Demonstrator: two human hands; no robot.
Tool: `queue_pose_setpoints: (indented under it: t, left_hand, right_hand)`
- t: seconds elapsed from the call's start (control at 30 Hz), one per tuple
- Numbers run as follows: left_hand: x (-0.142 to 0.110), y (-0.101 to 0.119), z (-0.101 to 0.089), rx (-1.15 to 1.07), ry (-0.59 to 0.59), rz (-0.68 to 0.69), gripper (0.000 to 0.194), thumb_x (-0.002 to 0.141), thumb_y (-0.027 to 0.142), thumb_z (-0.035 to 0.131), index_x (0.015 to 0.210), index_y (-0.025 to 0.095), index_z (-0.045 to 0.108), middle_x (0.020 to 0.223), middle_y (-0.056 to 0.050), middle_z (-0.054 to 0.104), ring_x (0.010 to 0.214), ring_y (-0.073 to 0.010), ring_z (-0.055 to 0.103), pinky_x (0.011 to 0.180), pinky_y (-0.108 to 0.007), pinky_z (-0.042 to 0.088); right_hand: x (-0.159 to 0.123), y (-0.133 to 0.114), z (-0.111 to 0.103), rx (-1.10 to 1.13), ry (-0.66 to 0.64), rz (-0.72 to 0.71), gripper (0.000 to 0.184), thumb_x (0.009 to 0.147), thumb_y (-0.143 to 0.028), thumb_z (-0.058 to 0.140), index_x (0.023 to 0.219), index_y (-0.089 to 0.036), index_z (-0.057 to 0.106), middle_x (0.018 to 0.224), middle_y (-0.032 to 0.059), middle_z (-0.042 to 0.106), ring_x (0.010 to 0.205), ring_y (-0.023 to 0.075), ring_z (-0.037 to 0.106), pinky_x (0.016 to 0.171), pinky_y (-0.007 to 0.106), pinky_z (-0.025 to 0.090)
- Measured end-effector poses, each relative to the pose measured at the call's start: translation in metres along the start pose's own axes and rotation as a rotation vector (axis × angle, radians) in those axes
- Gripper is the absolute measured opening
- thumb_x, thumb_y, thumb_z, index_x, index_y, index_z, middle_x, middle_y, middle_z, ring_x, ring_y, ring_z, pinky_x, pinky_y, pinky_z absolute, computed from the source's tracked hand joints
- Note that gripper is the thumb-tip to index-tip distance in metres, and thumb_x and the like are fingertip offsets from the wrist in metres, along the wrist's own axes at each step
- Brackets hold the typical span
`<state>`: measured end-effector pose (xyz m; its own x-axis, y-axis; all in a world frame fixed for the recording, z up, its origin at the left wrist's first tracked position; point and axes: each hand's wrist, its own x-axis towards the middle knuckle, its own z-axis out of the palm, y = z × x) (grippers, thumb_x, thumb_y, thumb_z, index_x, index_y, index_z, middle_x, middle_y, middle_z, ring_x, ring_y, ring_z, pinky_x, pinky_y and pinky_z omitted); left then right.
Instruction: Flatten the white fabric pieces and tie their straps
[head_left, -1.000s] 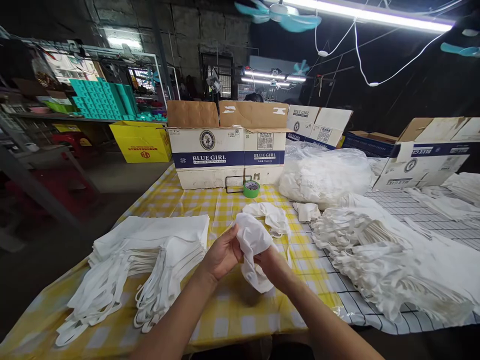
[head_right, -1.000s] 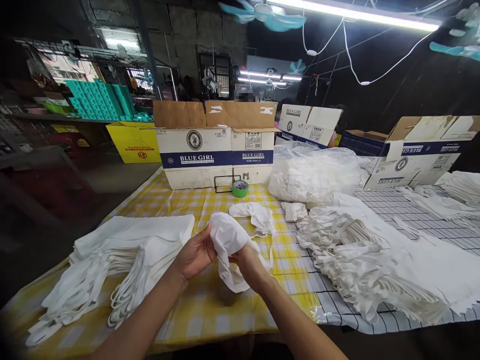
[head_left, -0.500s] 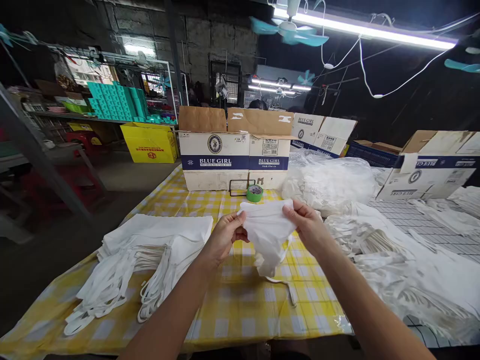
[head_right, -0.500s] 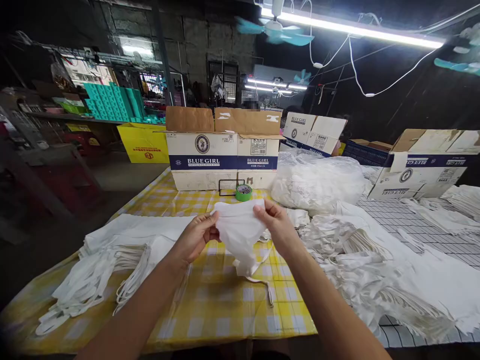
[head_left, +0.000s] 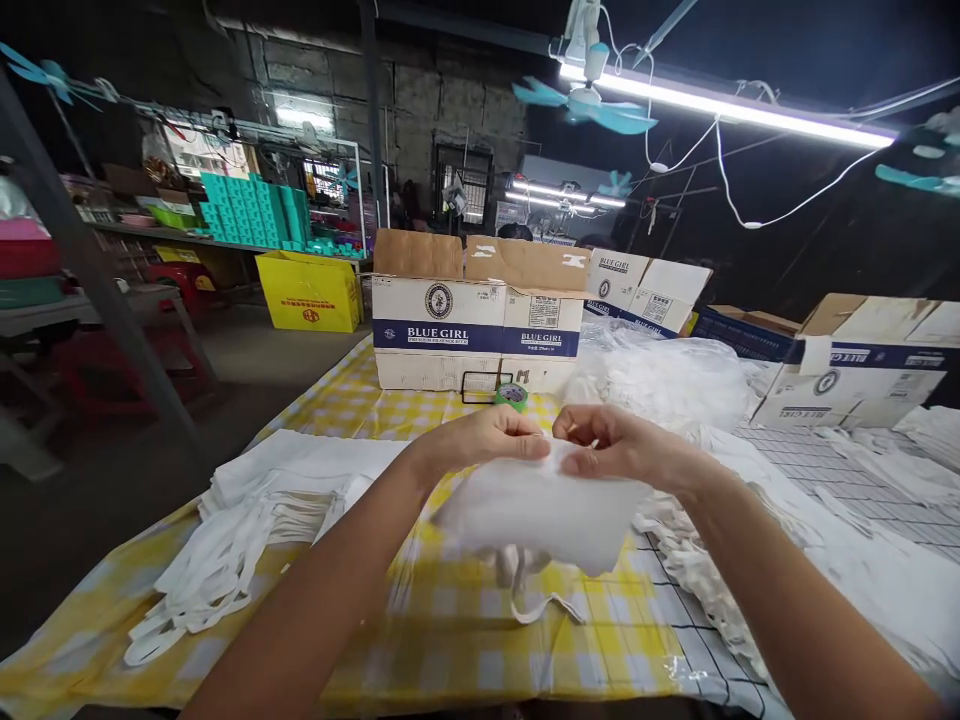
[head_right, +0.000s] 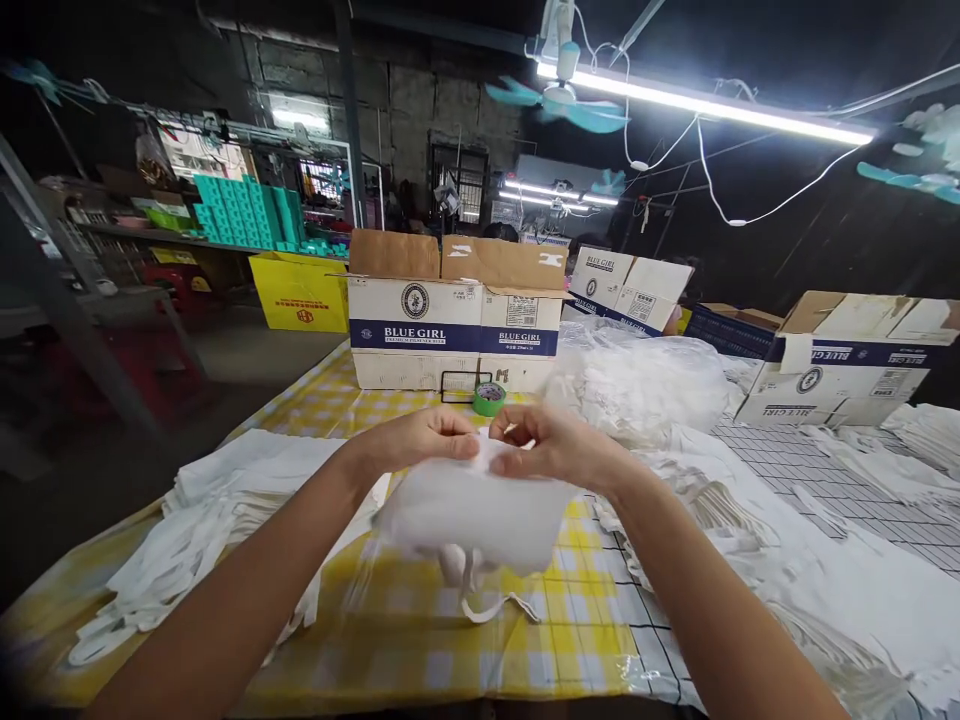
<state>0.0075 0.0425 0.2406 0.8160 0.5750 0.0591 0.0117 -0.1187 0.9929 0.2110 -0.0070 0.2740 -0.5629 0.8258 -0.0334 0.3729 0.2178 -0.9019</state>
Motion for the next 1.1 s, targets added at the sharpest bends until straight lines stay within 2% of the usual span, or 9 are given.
queue_pose_setpoints:
  t: [0.23,0.43,0.5,0.6,0.67,0.77,0.83,0.97,1.1]
  left_hand:
    - [-0.027,-0.006,-0.02,-0.036,0.085,0.082,0.032,0.071,0.042,0.065,0.063,0.011,0.066,0.053,0.0,0.053,0.045,-0.0082,0.044,0.043,-0.019,0.03]
    - [-0.046,-0.016,-0.042,-0.022,0.089,0.128,0.035,0.067,0.043,0.069,0.062,0.009,0.067,0.052,-0.002,0.056,0.046,-0.0082,0.047,0.044,-0.018,0.032]
    - [-0.049,-0.019,-0.044,-0.069,0.077,0.101,0.035,0.065,0.044,0.07,0.061,0.009,0.067,0.051,-0.002,0.057,0.043,-0.008,0.047,0.041,-0.018,0.032]
    - [-0.055,-0.024,-0.043,-0.181,0.14,0.094,0.032,0.061,0.043,0.072,0.062,0.012,0.067,0.05,-0.001,0.058,0.039,-0.0077,0.046,0.037,-0.017,0.031]
    - [-0.061,-0.026,-0.042,-0.223,0.173,0.134,0.032,0.06,0.044,0.073,0.061,0.012,0.067,0.048,0.0,0.056,0.037,-0.007,0.044,0.035,-0.017,0.03]
    - [-0.068,-0.025,-0.041,-0.186,0.181,0.176,0.036,0.058,0.046,0.073,0.059,0.011,0.067,0.043,0.0,0.052,0.034,-0.0057,0.04,0.034,-0.017,0.026]
    - [-0.07,-0.022,-0.038,-0.195,0.248,0.206,0.037,0.058,0.047,0.074,0.056,0.011,0.065,0.042,0.001,0.049,0.034,-0.0049,0.037,0.034,-0.016,0.024]
    - [-0.068,-0.014,-0.024,-0.271,0.348,0.265,0.039,0.058,0.051,0.072,0.056,0.014,0.061,0.043,0.004,0.042,0.036,-0.0038,0.032,0.035,-0.017,0.023]
    - [-0.066,0.0,-0.007,-0.088,0.166,0.161,0.04,0.066,0.048,0.068,0.053,0.012,0.054,0.045,0.005,0.032,0.039,-0.0034,0.026,0.038,-0.019,0.017]
  right_hand:
    - [-0.024,0.028,-0.016,-0.072,-0.141,0.044,0.027,0.077,-0.04,0.061,0.071,-0.014,0.065,0.061,-0.0005,0.053,0.055,0.0089,0.043,0.048,0.021,0.032]
    - [-0.043,0.04,-0.024,0.041,-0.078,-0.311,0.024,0.07,-0.038,0.069,0.059,-0.017,0.066,0.059,0.0012,0.052,0.061,0.0137,0.047,0.063,0.029,0.039]
    - [-0.048,0.045,-0.024,0.205,-0.003,-0.365,0.027,0.072,-0.044,0.065,0.06,-0.02,0.066,0.058,0.002,0.054,0.061,0.016,0.05,0.064,0.031,0.041]
    - [-0.048,0.053,-0.026,0.394,0.308,-0.297,0.024,0.073,-0.047,0.063,0.067,-0.024,0.066,0.072,0.0021,0.058,0.063,0.017,0.053,0.056,0.029,0.041]
    - [-0.043,0.058,-0.026,0.298,0.451,-0.234,0.021,0.073,-0.045,0.063,0.069,-0.024,0.065,0.078,0.0019,0.058,0.064,0.0161,0.052,0.054,0.027,0.039]
    - [-0.036,0.06,-0.021,-0.118,0.445,-0.209,0.018,0.078,-0.038,0.062,0.071,-0.022,0.068,0.072,0.0024,0.055,0.064,0.0148,0.049,0.056,0.027,0.036]
    - [-0.033,0.06,-0.013,-0.261,0.443,-0.226,0.016,0.079,-0.034,0.06,0.075,-0.021,0.069,0.073,0.003,0.055,0.067,0.0148,0.048,0.057,0.027,0.036]
    - [-0.033,0.066,-0.001,0.013,0.436,-0.196,0.018,0.079,-0.033,0.06,0.07,-0.02,0.069,0.095,0.0065,0.058,0.083,0.0191,0.053,0.061,0.028,0.042]
    - [-0.031,0.08,-0.006,0.389,0.581,-0.201,0.023,0.078,-0.043,0.055,0.083,-0.025,0.069,0.117,0.0055,0.056,0.091,0.0233,0.056,0.065,0.032,0.047]
